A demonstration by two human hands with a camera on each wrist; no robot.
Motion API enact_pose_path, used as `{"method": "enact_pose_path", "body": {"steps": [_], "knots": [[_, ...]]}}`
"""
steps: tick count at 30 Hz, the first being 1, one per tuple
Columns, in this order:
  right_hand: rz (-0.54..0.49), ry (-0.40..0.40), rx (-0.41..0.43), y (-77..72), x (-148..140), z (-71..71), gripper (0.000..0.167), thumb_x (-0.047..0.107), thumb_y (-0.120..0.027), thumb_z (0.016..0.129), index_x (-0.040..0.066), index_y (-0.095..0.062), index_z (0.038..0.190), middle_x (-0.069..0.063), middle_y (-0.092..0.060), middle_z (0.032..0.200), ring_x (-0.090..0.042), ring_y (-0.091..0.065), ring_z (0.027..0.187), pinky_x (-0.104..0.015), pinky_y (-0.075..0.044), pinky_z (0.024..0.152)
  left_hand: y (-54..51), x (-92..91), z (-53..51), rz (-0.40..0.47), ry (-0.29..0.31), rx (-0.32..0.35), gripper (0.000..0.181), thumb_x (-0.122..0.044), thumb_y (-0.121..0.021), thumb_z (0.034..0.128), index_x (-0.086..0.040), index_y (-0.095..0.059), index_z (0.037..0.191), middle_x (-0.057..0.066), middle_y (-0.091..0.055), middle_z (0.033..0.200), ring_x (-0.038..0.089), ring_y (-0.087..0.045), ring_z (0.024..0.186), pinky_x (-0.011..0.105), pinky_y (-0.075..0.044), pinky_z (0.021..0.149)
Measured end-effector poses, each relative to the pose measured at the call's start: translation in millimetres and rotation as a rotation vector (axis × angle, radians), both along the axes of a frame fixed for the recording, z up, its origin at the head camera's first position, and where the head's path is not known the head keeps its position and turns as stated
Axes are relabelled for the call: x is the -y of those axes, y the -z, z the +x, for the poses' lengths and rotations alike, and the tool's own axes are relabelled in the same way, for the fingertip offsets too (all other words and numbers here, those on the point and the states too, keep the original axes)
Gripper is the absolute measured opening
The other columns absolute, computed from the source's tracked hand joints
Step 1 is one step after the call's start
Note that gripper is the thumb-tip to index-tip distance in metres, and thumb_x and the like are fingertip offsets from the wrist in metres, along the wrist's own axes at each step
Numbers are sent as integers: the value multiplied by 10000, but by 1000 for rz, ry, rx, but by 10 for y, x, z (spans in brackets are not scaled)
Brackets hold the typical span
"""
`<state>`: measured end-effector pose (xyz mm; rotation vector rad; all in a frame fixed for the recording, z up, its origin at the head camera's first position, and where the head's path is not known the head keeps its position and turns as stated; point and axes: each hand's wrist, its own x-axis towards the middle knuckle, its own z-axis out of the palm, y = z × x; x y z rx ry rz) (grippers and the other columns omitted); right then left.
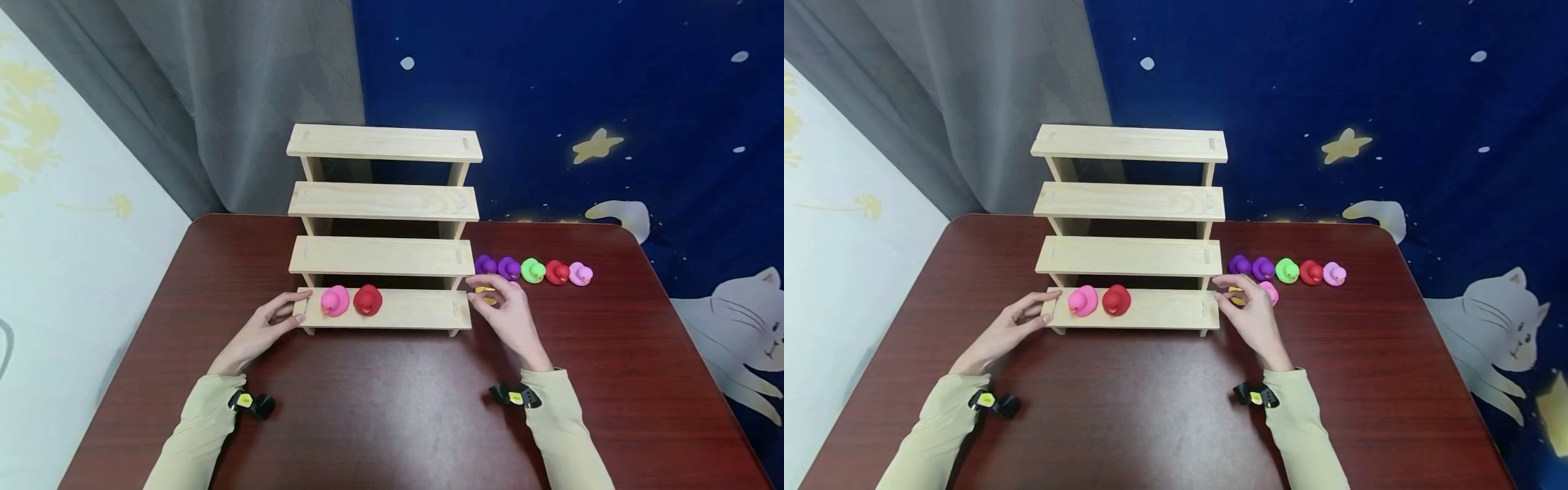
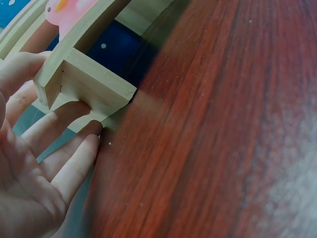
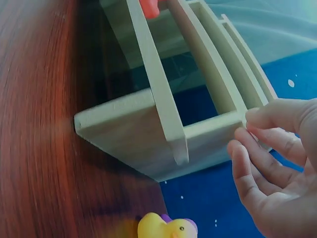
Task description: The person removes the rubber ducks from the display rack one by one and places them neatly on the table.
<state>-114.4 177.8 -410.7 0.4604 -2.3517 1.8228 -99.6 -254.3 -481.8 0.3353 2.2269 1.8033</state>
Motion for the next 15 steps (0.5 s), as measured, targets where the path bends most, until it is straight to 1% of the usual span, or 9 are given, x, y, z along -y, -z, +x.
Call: {"method": "enact_pose_path", "body": {"steps": [2, 4, 5, 9, 10, 15], "knots": [[-8, -5, -6, 2, 29, -4, 232, -182, -637, 819, -161, -637, 1050, -309, -636, 1040, -221, -657, 850, -221, -506, 780, 2, 1, 1, 4, -1, -7, 485, -125, -623, 955, -108, -481, 1418, 109, -513, 1395, 151, -575, 1145, 223, -445, 898], [-20, -13, 2, 7, 56, 2, 227, -187, -633, 820, -168, -632, 1045, -324, -628, 1041, -231, -658, 861, -226, -506, 786, 5, 2, 2, 8, -3, -15, 478, -113, -620, 956, -95, -485, 1414, 113, -509, 1399, 149, -577, 1145, 226, -448, 897], [-27, -18, 10, 7, 69, 8, 227, -188, -630, 821, -171, -629, 1048, -327, -623, 1047, -258, -655, 874, -226, -503, 792, 7, 1, 3, 10, -3, -19, 475, -110, -619, 955, -88, -486, 1411, 113, -504, 1404, 149, -577, 1147, 227, -449, 897], [-23, -44, 36, -6, 138, 34, 239, -184, -619, 830, -169, -620, 1068, -316, -614, 1078, -433, -608, 917, -264, -500, 816, 12, -2, 1, 8, -2, -19, 472, -117, -619, 957, -99, -489, 1410, 88, -490, 1423, 141, -566, 1163, 224, -443, 904], [-16, -48, 44, -14, 158, 40, 241, -180, -617, 833, -163, -622, 1073, -307, -616, 1085, -451, -601, 919, -273, -499, 822, 13, -3, 0, 7, -2, -18, 472, -118, -619, 957, -100, -490, 1410, 84, -487, 1426, 139, -564, 1166, 223, -441, 905], [18, -63, 77, -52, 272, 66, 238, -148, -632, 843, -126, -640, 1080, -274, -631, 1085, -415, -624, 898, -274, -502, 803, 9, -10, -7, 10, 4, -17, 473, -113, -615, 959, -100, -485, 1414, 103, -497, 1413, 146, -566, 1162, 227, -445, 902]]}}
